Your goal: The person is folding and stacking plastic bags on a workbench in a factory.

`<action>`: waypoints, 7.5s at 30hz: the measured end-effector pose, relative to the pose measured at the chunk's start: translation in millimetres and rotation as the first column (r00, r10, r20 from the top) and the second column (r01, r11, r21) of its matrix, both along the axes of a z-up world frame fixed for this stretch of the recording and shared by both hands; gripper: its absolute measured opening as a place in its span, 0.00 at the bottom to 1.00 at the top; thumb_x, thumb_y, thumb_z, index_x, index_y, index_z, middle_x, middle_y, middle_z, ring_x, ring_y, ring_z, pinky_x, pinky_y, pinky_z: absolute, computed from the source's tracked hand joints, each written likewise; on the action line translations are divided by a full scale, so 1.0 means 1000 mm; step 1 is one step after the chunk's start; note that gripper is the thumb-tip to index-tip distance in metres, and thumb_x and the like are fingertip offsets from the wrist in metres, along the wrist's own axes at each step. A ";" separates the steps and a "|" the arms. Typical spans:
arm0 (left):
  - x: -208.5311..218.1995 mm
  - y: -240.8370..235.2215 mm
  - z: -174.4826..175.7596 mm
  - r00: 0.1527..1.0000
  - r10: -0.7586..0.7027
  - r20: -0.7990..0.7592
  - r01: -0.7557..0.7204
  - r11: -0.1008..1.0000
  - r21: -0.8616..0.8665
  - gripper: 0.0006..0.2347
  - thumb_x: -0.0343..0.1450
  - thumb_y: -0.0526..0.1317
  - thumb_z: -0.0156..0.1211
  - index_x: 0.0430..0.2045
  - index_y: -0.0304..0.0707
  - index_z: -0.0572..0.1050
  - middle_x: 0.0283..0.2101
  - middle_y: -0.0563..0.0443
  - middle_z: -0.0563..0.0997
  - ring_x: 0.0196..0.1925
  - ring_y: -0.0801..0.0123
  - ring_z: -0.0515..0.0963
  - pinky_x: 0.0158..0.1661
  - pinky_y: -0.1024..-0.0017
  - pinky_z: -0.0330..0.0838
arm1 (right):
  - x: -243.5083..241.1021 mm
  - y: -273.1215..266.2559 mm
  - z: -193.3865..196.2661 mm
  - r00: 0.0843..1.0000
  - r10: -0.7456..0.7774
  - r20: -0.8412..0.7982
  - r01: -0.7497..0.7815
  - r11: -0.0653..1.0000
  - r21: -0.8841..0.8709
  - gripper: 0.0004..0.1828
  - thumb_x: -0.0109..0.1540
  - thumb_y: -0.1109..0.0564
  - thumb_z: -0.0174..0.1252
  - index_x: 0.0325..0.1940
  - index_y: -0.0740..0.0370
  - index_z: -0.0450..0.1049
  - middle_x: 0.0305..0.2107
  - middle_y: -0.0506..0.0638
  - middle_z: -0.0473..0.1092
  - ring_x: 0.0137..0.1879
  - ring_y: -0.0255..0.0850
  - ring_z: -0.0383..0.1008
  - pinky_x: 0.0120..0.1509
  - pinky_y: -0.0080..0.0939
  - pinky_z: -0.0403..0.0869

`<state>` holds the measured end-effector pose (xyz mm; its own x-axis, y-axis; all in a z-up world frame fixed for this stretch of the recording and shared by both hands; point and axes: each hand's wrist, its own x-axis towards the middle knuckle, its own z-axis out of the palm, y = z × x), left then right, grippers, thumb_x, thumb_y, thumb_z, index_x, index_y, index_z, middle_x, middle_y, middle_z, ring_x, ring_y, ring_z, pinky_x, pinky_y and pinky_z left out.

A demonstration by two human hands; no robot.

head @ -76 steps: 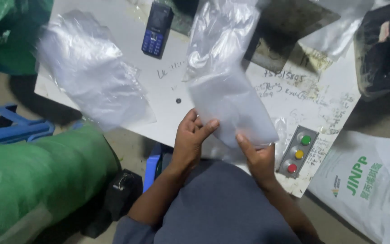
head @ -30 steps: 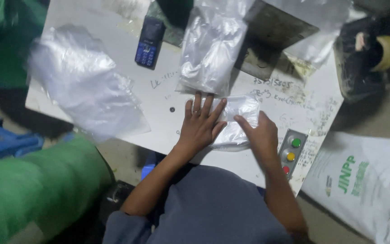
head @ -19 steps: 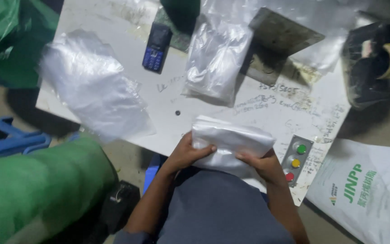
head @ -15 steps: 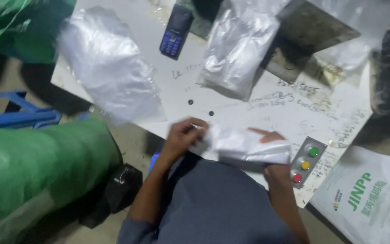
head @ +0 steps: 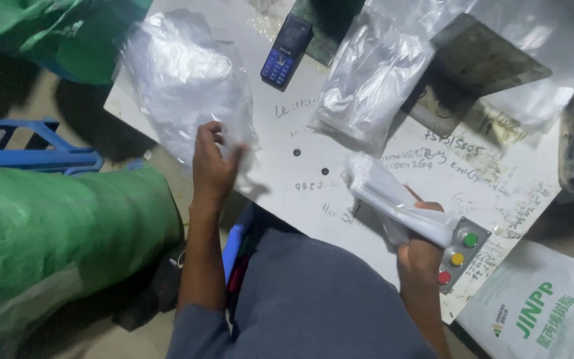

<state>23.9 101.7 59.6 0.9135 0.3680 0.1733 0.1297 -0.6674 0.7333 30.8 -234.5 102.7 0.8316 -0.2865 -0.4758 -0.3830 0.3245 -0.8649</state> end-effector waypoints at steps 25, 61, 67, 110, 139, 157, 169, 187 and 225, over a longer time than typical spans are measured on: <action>0.016 -0.148 -0.028 0.797 -0.528 -0.293 -0.001 0.484 -0.875 0.11 0.67 0.41 0.74 0.19 0.36 0.79 0.18 0.47 0.78 0.18 0.69 0.75 0.20 0.72 0.71 | -0.028 -0.054 -0.124 0.660 0.419 0.624 -0.618 0.774 0.135 0.49 0.30 0.53 0.87 0.47 0.56 0.65 0.65 0.77 0.59 0.67 0.62 0.68 0.65 0.52 0.72; -0.030 -0.285 0.040 0.593 -0.709 0.382 0.801 0.570 -0.184 0.10 0.76 0.46 0.56 0.28 0.43 0.74 0.23 0.44 0.77 0.27 0.48 0.80 0.27 0.58 0.72 | -0.027 -0.083 -0.084 0.986 0.146 0.083 -0.162 0.956 0.244 0.10 0.70 0.56 0.51 0.50 0.67 0.65 0.51 0.65 0.68 0.59 0.53 0.70 0.67 0.51 0.67; 0.017 -0.245 0.000 0.405 -0.794 0.453 0.775 0.561 0.289 0.12 0.81 0.42 0.43 0.51 0.41 0.75 0.60 0.40 0.78 0.67 0.48 0.75 0.60 0.52 0.69 | -0.009 -0.083 0.004 0.980 0.074 0.184 -0.040 0.982 -0.185 0.29 0.66 0.64 0.55 0.71 0.67 0.56 0.68 0.62 0.60 0.73 0.50 0.63 0.71 0.48 0.68; 0.057 -0.222 -0.027 0.492 -0.854 -0.169 0.867 0.463 0.186 0.07 0.73 0.42 0.60 0.39 0.40 0.75 0.41 0.42 0.76 0.44 0.46 0.79 0.41 0.59 0.73 | -0.009 -0.112 -0.106 0.647 0.745 -0.161 -0.196 -0.041 -0.980 0.29 0.67 0.36 0.50 0.67 0.53 0.61 0.46 0.46 0.68 0.58 0.49 0.71 0.64 0.55 0.67; 0.024 -0.219 0.072 0.404 -0.779 0.479 0.835 0.528 0.154 0.07 0.67 0.27 0.70 0.28 0.36 0.75 0.38 0.46 0.84 0.44 0.59 0.84 0.48 0.62 0.72 | 0.148 -0.310 0.023 1.000 0.029 0.004 -0.006 0.365 -0.931 0.27 0.77 0.32 0.60 0.38 0.55 0.74 0.31 0.45 0.67 0.38 0.38 0.65 0.43 0.48 0.64; 0.020 -0.237 0.047 0.402 -0.796 0.453 0.815 0.536 0.218 0.07 0.69 0.25 0.66 0.29 0.34 0.73 0.39 0.46 0.82 0.43 0.59 0.83 0.47 0.64 0.72 | 0.072 -0.321 -0.045 0.979 0.068 -0.190 -0.187 -0.046 -0.981 0.20 0.77 0.52 0.50 0.46 0.67 0.83 0.35 0.65 0.78 0.37 0.62 0.77 0.34 0.60 0.69; 0.031 -0.269 0.007 0.411 -0.821 0.397 0.695 0.564 0.447 0.02 0.71 0.34 0.65 0.31 0.39 0.77 0.37 0.47 0.79 0.41 0.57 0.82 0.36 0.65 0.75 | -0.013 -0.127 0.016 0.909 0.407 -0.088 -0.405 0.816 -0.413 0.20 0.68 0.51 0.56 0.32 0.72 0.79 0.12 0.56 0.66 0.16 0.38 0.66 0.24 0.39 0.69; 0.066 -0.178 0.042 0.956 -0.287 0.063 0.274 0.789 -0.550 0.08 0.72 0.40 0.67 0.39 0.36 0.80 0.40 0.38 0.86 0.48 0.45 0.86 0.51 0.52 0.76 | 0.022 -0.062 0.023 0.848 0.395 -0.353 -0.530 0.633 -0.564 0.19 0.59 0.44 0.70 0.40 0.61 0.79 0.24 0.61 0.77 0.33 0.50 0.80 0.40 0.51 0.74; 0.188 -0.167 0.032 0.871 -0.266 -0.414 0.203 0.961 -0.190 0.28 0.69 0.56 0.66 0.55 0.30 0.75 0.45 0.27 0.81 0.52 0.29 0.78 0.48 0.41 0.70 | 0.061 -0.044 -0.032 0.816 0.491 0.306 -0.350 0.840 -0.414 0.08 0.70 0.56 0.54 0.45 0.65 0.70 0.15 0.52 0.72 0.19 0.39 0.74 0.22 0.35 0.73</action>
<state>212.2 -64.9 91.8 0.9476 0.1250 -0.2938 0.3063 -0.6160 0.7257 91.5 -278.6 70.3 0.9977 0.0576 -0.0345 -0.0277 -0.1147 -0.9930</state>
